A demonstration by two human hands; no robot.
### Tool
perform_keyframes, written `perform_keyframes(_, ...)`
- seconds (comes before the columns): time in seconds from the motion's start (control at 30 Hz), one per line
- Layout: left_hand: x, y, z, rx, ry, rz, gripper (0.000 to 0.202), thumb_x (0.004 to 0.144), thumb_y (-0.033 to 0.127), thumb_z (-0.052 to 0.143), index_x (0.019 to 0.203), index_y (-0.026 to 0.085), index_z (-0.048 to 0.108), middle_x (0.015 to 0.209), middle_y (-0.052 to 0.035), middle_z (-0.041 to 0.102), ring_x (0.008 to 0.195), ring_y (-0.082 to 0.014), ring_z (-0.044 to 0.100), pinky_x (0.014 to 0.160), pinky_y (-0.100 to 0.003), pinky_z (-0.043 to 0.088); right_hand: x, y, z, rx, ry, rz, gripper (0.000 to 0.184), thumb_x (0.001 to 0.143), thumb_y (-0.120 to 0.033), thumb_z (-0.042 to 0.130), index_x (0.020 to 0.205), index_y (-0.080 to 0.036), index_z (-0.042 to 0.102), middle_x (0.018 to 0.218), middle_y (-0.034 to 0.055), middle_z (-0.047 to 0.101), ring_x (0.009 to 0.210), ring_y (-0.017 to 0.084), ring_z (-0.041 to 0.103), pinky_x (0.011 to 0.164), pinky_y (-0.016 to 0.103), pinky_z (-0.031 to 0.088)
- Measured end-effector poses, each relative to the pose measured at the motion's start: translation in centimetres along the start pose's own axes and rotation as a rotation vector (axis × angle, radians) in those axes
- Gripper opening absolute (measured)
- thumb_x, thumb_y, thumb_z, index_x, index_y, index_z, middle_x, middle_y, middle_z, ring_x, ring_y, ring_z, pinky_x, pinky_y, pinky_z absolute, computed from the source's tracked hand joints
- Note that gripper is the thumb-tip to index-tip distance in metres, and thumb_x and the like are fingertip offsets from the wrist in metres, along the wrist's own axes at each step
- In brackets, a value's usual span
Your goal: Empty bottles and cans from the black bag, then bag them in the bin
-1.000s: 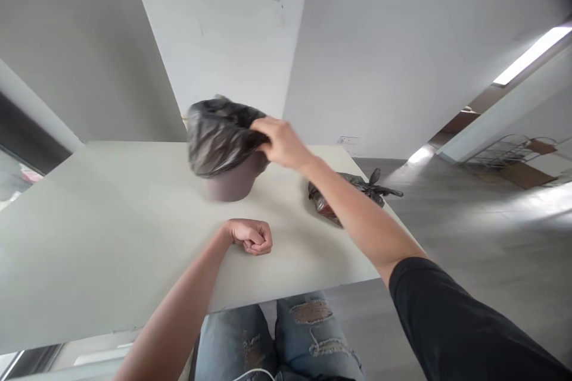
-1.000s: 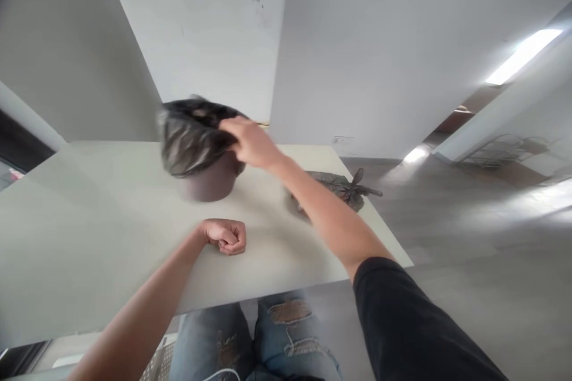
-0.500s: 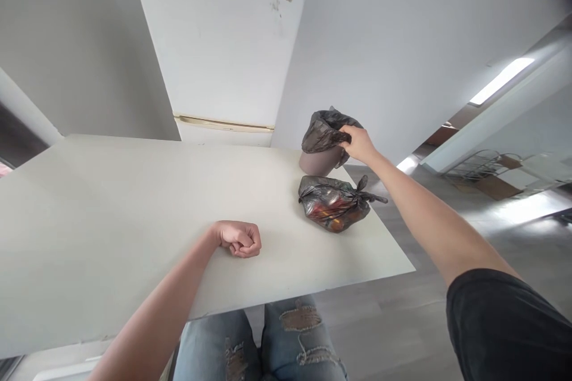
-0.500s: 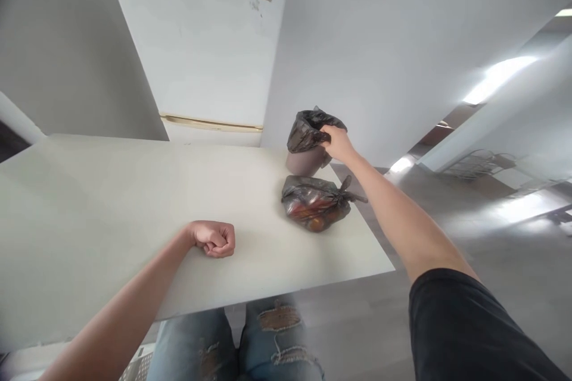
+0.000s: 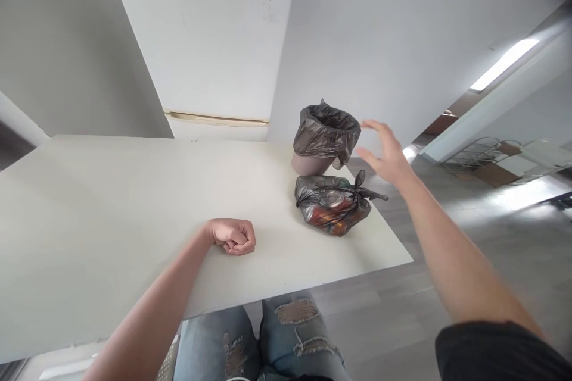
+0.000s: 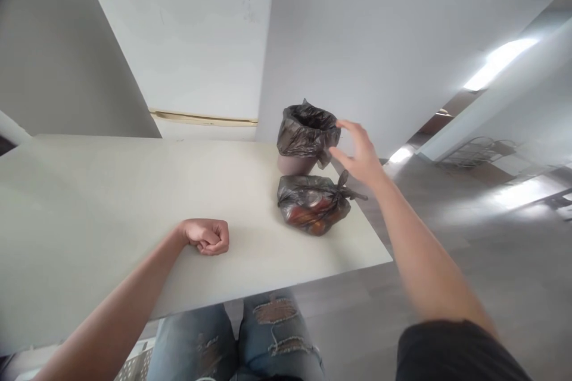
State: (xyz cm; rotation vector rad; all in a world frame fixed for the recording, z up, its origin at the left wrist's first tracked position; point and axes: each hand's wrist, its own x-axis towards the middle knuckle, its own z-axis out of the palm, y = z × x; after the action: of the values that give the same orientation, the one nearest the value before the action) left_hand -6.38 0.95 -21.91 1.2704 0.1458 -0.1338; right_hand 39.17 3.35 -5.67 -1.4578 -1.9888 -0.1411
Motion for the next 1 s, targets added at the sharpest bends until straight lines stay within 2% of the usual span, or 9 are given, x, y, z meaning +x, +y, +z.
perform_keyframes(0.07, 0.0, 0.0, 0.0, 0.007, -0.006, 0.003, 0.019, 0.067, 0.017, 0.059, 0.051, 0.02, 0.05, 0.046, -0.0012, 0.036, 0.039, -0.012, 0.024, 0.037, -0.027, 0.011, -3.8, 1.3, 0.4, -0.004, 0.025, 0.292, 0.04, 0.097, -0.053, 0.061, 0.124, -0.025, 0.073, 0.129, 0.0131, 0.072, 0.122, 0.035, 0.067, 0.109, 0.055, 0.051)
perform_keyframes(0.13, 0.0, 0.0, 0.0, 0.016, -0.01, -0.001, 0.022, 0.07, 0.019, 0.061, 0.051, 0.02, 0.05, 0.047, -0.0019, 0.038, 0.039, -0.012, 0.023, 0.037, -0.028, 0.01, -7.7, 2.7, 2.0, 0.004, -0.033, 0.651, 0.039, 0.092, -0.056, 0.065, 0.107, -0.021, 0.076, 0.115, 0.0171, 0.076, 0.106, 0.037, 0.072, 0.099, 0.056, 0.055)
perform_keyframes(0.2, -0.1, 0.1, -0.1, 0.03, -0.008, -0.005, 0.024, 0.073, 0.02, 0.062, 0.052, 0.02, 0.051, 0.048, -0.0022, 0.039, 0.039, -0.0119, 0.024, 0.038, -0.028, 0.011, -11.3, 3.2, 4.2, 0.162, -0.074, 0.821, 0.044, 0.085, -0.057, 0.071, 0.109, -0.02, 0.077, 0.115, 0.0182, 0.077, 0.104, 0.037, 0.072, 0.092, 0.053, 0.056)
perform_keyframes(0.33, -0.6, 0.0, -0.8, 0.077, 0.186, 0.132, 0.021, 0.077, 0.018, 0.063, 0.056, 0.018, 0.059, 0.051, -0.0031, 0.045, 0.041, -0.0111, 0.029, 0.042, -0.028, 0.018, -15.6, 0.1, 8.8, 0.532, -0.115, 0.726, 0.037, 0.081, -0.053, 0.076, 0.099, -0.022, 0.078, 0.107, 0.0107, 0.079, 0.103, 0.031, 0.071, 0.093, 0.044, 0.053)
perform_keyframes(0.53, -1.2, -0.8, -3.4, -0.037, 1.169, 0.744, 0.012, 0.086, 0.031, 0.074, 0.085, 0.02, 0.071, 0.09, -0.0063, 0.069, 0.073, -0.0166, 0.062, 0.059, -0.024, 0.046, -11.2, -7.7, 15.9, 0.807, -0.129, 0.452, 0.018, 0.079, -0.036, 0.079, 0.091, -0.022, 0.077, 0.094, 0.0041, 0.075, 0.091, 0.025, 0.068, 0.092, 0.04, 0.051)
perform_keyframes(0.67, -3.2, -1.7, -4.8, 0.23, 1.524, 0.716, 0.034, 0.094, 0.053, 0.071, 0.089, 0.02, 0.075, 0.11, -0.0096, 0.074, 0.102, -0.0236, 0.066, 0.078, -0.029, 0.053, -6.6, -11.6, 20.7, 1.18, -0.16, 0.326, 0.026, 0.078, -0.029, 0.078, 0.103, -0.025, 0.076, 0.107, 0.0022, 0.073, 0.103, 0.024, 0.066, 0.095, 0.037, 0.052)
perform_keyframes(0.8, -5.6, -2.0, -4.9, 0.508, 1.668, 0.64, 0.046, 0.096, 0.066, 0.064, 0.099, 0.021, 0.074, 0.127, -0.0114, 0.072, 0.123, -0.032, 0.065, 0.104, -0.043, 0.052, -6.2, -14.7, 23.0, 1.416, -0.312, 0.196, 0.051, 0.079, -0.022, 0.073, 0.129, -0.029, 0.068, 0.126, 0.0036, 0.07, 0.119, 0.025, 0.064, 0.1, 0.036, 0.052)
perform_keyframes(0.9, -6.5, -1.7, -4.8, 0.806, 1.756, 0.525, 0.036, 0.088, 0.056, 0.079, 0.095, 0.021, 0.072, 0.131, -0.0121, 0.069, 0.127, -0.0329, 0.063, 0.114, -0.046, 0.045, -7.1, -14.7, 23.0, 1.493, -0.329, 0.12, 0.059, 0.077, -0.017, 0.07, 0.135, -0.03, 0.064, 0.124, 0.0053, 0.07, 0.116, 0.024, 0.066, 0.101, 0.037, 0.053)
perform_keyframes(1.0, -6.7, -1.1, -4.3, 1.001, 1.94, 0.5, 0.029, 0.093, 0.05, 0.075, 0.09, 0.02, 0.073, 0.125, -0.0127, 0.067, 0.123, -0.0305, 0.063, 0.112, -0.046, 0.047, -7.2, -12.9, 22.7, 1.477, -0.263, 0.111, 0.049, 0.077, -0.016, 0.061, 0.124, -0.027, 0.069, 0.103, 0.0044, 0.072, 0.092, 0.022, 0.068, 0.091, 0.039, 0.055)
